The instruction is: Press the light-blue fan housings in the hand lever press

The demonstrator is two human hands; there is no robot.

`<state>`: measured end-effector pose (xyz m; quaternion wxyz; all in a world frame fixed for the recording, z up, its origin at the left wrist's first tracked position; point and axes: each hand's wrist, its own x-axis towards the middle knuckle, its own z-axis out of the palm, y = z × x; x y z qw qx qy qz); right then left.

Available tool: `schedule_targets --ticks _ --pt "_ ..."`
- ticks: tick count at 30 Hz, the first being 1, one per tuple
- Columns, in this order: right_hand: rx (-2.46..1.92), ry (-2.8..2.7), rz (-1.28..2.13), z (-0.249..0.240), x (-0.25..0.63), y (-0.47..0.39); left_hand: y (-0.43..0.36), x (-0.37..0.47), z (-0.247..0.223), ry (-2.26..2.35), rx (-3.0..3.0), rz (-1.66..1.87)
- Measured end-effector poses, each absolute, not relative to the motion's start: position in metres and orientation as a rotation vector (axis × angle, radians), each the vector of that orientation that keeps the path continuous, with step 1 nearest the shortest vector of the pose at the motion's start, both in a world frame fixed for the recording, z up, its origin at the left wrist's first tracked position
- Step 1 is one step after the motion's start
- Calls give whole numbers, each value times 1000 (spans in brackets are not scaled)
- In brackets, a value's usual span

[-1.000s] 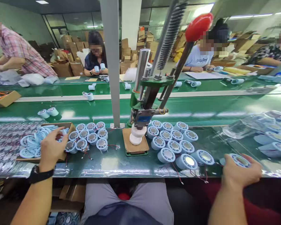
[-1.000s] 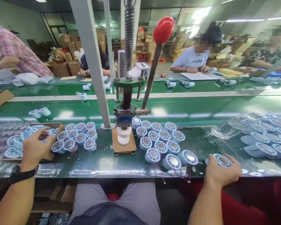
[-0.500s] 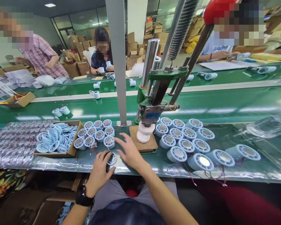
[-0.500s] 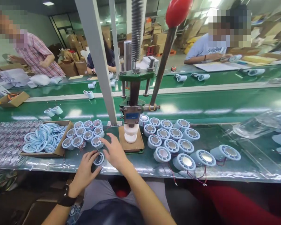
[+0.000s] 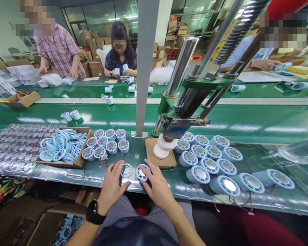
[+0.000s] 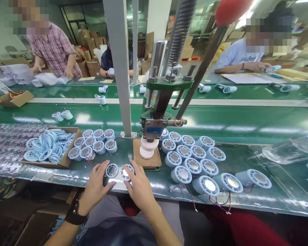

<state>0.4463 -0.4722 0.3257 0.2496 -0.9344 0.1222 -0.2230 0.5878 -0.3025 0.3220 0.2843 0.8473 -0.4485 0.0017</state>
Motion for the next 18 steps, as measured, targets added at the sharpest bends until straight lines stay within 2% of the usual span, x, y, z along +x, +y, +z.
schedule_targets --ticks 5,12,18 --pt "-2375 466 -791 315 438 -457 -318 585 332 -1014 2176 -2" --pt "-2189 528 -1038 299 462 -443 -338 567 368 -1375 2071 -140" --pt "-2117 491 -1065 291 462 -443 -342 565 368 -1279 2074 -200"
